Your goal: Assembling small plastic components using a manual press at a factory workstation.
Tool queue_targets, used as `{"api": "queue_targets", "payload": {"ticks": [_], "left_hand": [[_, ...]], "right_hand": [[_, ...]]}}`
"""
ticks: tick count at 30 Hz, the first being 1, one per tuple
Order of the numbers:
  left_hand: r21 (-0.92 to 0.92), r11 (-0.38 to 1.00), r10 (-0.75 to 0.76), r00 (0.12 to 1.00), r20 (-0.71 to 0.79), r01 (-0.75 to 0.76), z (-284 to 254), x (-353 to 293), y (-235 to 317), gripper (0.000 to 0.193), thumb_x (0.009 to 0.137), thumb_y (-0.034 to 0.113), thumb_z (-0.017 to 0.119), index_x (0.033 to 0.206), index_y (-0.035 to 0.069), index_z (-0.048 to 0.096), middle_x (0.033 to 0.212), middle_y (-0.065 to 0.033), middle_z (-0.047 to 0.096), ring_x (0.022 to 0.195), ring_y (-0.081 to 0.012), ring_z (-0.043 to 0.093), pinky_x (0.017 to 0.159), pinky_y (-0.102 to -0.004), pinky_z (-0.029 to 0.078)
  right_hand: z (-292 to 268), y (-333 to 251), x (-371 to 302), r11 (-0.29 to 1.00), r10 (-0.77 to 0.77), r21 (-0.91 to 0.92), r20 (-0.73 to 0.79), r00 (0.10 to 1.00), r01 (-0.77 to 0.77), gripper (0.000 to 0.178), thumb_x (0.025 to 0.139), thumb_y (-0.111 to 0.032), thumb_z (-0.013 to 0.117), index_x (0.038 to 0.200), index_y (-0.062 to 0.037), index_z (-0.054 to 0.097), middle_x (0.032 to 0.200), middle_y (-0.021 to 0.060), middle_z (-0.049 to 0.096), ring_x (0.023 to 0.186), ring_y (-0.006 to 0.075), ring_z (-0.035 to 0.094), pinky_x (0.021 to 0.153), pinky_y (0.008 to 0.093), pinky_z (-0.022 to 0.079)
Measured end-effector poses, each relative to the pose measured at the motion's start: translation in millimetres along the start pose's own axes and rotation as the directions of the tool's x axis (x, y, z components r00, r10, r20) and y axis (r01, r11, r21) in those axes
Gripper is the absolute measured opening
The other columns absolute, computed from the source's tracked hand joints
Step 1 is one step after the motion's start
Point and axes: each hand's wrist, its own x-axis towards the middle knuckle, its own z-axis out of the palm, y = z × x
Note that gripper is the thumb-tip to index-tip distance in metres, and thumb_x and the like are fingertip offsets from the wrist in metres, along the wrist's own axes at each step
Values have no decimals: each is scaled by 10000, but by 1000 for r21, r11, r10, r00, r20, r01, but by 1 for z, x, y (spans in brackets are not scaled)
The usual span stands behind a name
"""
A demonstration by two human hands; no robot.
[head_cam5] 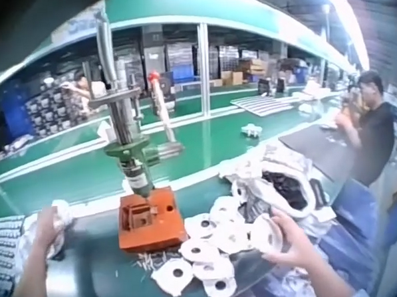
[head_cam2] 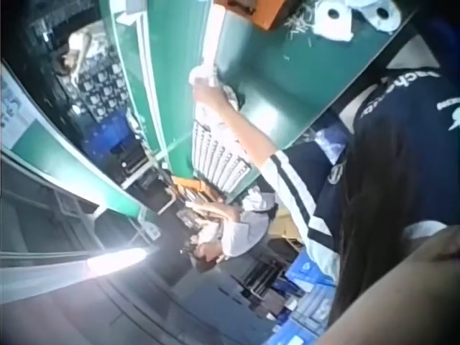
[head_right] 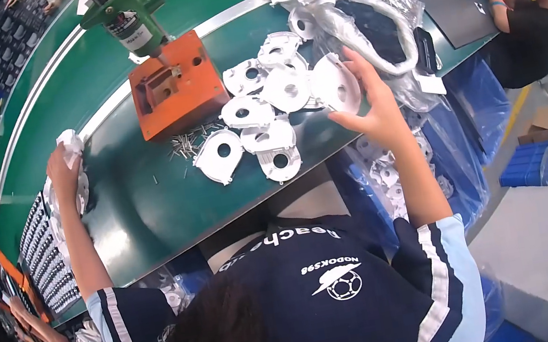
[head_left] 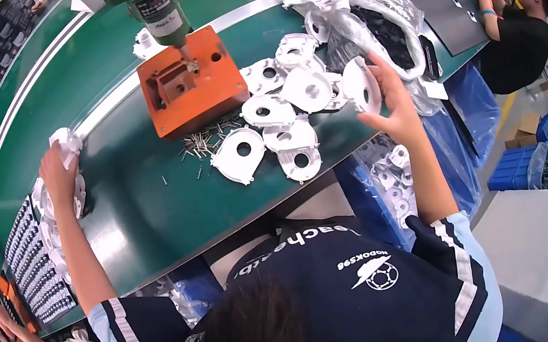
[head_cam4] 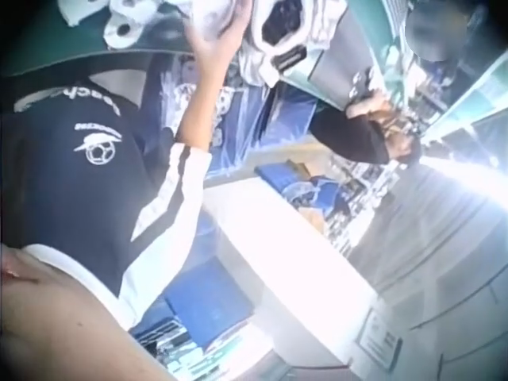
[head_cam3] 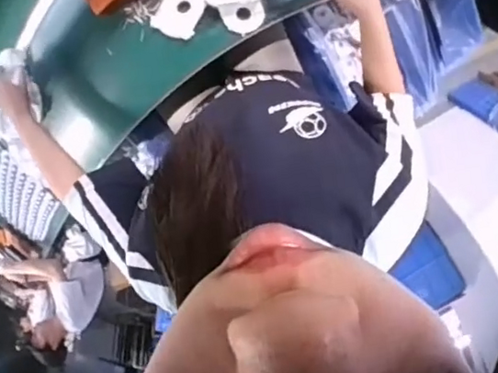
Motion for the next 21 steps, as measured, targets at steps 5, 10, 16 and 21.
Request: {"api": "queue_targets", "payload": {"ticks": [5,10,16,21], "left_hand": [[-623,762,-391,893,-222,179,-29,-4,35,478,829,247,660,1210,10,495,1118,-143,543,1019,-242,518,893,-338,395],[-951,293,-634,764,-119,95,-36,5,98,537,907,296,557,1290,-22,356,1095,-119,526,967,-173,525,829,-284,420],[-479,878,-272,819,-505,-4,-22,-1,120,532,728,157,734,1175,79,455,1008,-147,476,950,-296,502,795,-361,437],[-177,954,-296,839,-456,241,-21,-6,91,530,721,265,735,1155,80,493,1079,-175,483,932,-339,510,794,-415,436]], "right_hand": [[21,-38,13,973,-213,-21,277,937,228,790,600,-403,719,1228,28,506,1127,131,458,1097,228,435,957,307,307],[88,-67,32,939,-309,273,397,864,210,979,560,-199,814,1377,6,315,1064,98,575,1017,184,531,926,284,366],[145,-99,33,915,-353,352,471,808,195,879,578,-197,797,1326,-28,368,1091,113,544,1010,204,534,913,306,387],[155,-103,32,913,-282,404,533,798,52,882,576,-151,808,1316,-61,336,1122,114,524,981,167,526,866,281,423]]}}
